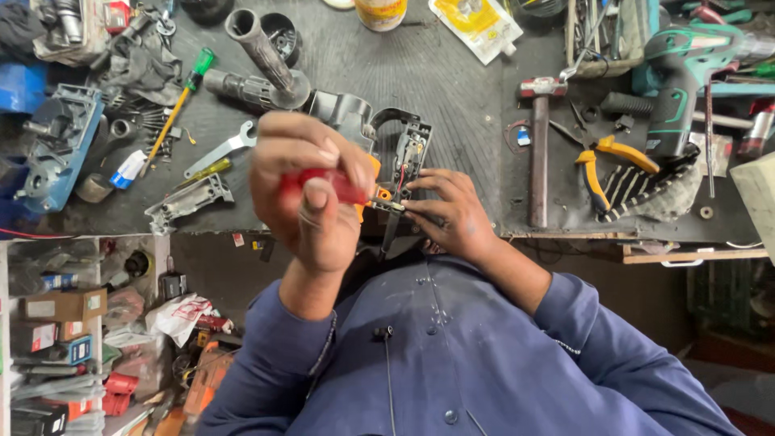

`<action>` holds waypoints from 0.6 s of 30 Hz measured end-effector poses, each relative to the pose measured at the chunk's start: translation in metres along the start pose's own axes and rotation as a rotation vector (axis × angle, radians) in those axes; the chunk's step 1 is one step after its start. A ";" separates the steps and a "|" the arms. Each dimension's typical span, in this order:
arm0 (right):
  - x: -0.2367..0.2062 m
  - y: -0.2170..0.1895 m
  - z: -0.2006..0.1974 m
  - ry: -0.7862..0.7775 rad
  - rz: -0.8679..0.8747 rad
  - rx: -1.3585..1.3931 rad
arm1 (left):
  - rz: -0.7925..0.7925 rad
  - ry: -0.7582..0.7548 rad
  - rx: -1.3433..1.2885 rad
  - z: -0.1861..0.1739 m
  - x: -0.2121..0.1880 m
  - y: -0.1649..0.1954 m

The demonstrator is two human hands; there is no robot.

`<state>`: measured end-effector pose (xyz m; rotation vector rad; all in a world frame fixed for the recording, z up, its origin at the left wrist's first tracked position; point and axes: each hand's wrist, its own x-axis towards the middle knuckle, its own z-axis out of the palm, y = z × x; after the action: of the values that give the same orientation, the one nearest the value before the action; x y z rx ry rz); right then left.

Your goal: The person repairs a disassembled orange power tool on a cluttered workbench. They strip and twist the tool's power cord wires by hand, connect the wires to the switch inside the housing, secure components, and use a screwdriver to tighten screws while reassembling the tool's switch assembly.

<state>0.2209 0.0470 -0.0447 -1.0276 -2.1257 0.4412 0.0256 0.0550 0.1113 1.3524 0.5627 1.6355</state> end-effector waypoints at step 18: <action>-0.002 -0.005 -0.005 -0.004 0.022 -0.026 | -0.330 -0.076 -0.132 -0.009 0.000 0.005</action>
<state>0.2227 0.0428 -0.0393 -1.0673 -2.1303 0.4271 0.0157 0.0543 0.1131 1.1514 0.5871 1.3251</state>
